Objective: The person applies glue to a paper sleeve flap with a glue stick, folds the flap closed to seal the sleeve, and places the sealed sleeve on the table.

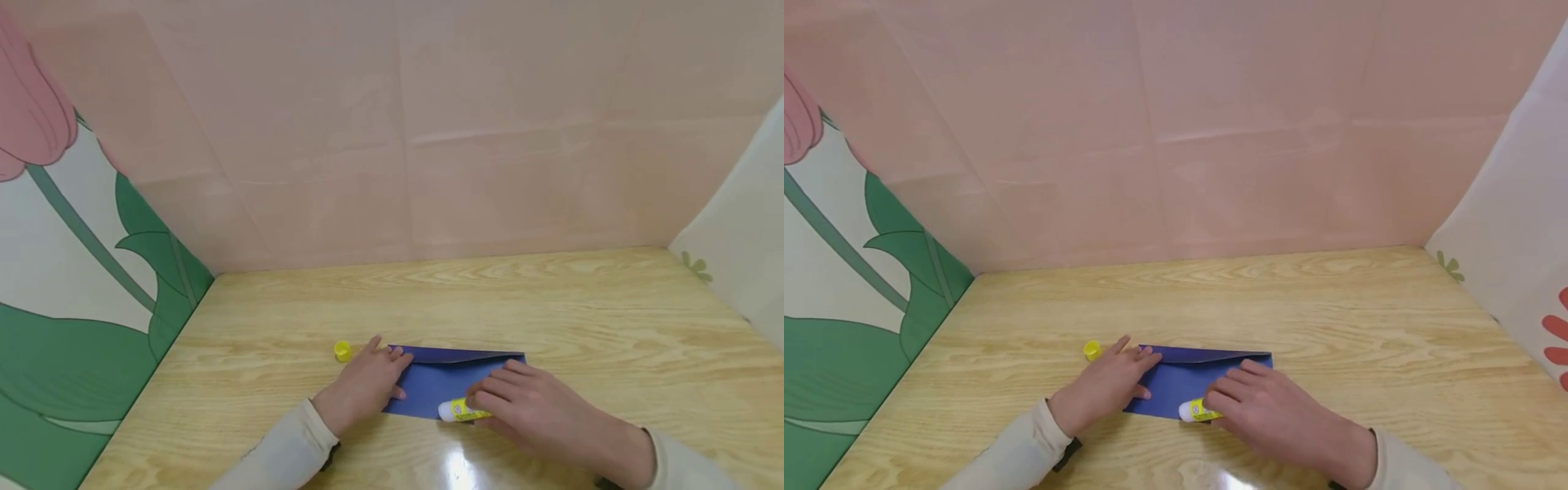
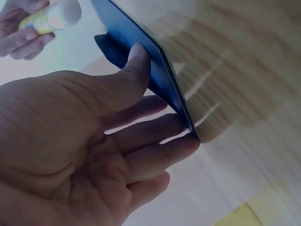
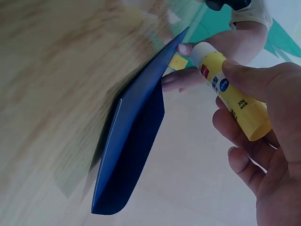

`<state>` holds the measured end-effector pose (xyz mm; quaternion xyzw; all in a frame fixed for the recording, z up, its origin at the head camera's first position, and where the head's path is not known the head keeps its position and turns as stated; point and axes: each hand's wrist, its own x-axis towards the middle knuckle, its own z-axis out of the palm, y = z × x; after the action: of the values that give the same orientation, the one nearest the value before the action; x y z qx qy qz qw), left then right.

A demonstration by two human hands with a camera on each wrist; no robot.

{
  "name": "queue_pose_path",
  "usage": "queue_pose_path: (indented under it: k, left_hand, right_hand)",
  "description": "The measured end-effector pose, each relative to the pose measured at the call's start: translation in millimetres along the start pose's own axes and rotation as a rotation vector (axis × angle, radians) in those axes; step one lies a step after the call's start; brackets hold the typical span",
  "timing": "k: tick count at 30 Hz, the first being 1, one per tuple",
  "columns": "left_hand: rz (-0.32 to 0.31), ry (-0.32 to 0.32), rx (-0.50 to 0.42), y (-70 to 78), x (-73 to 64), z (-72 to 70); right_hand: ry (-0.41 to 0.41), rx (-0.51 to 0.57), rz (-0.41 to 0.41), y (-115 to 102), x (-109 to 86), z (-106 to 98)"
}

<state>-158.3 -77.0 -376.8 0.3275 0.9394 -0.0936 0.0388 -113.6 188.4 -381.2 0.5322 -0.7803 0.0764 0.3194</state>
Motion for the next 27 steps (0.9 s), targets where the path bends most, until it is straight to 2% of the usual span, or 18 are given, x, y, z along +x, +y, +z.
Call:
queue_pose_path:
  k: [3,7,10,16,22,27]
  left_hand:
    - [0.002,-0.031,0.017,2.3,-1.6,-0.3]
    - [-0.002,-0.041,0.019,5.5,-4.9,-1.1]
    - [-0.007,-0.029,0.001,6.1,-6.5,-1.3]
    - [-0.01,-0.014,0.028,4.8,-8.3,-1.2]
    - [-0.024,-0.048,0.008,5.2,-9.7,-1.3]
    - [0.005,-0.111,-0.039,3.5,-9.2,-1.6]
  right_hand:
    - [0.006,-0.003,-0.003,0.8,0.4,-0.5]
    - [0.006,-0.005,-0.007,1.1,0.5,-0.5]
    - [0.009,-0.005,-0.011,0.9,0.8,0.1]
    - [-0.002,-0.008,-0.013,-0.2,1.1,-0.5]
    - [-0.034,-0.097,-0.046,-2.9,3.0,-3.8]
    - [-0.059,-0.151,-0.105,-5.6,2.1,-5.0]
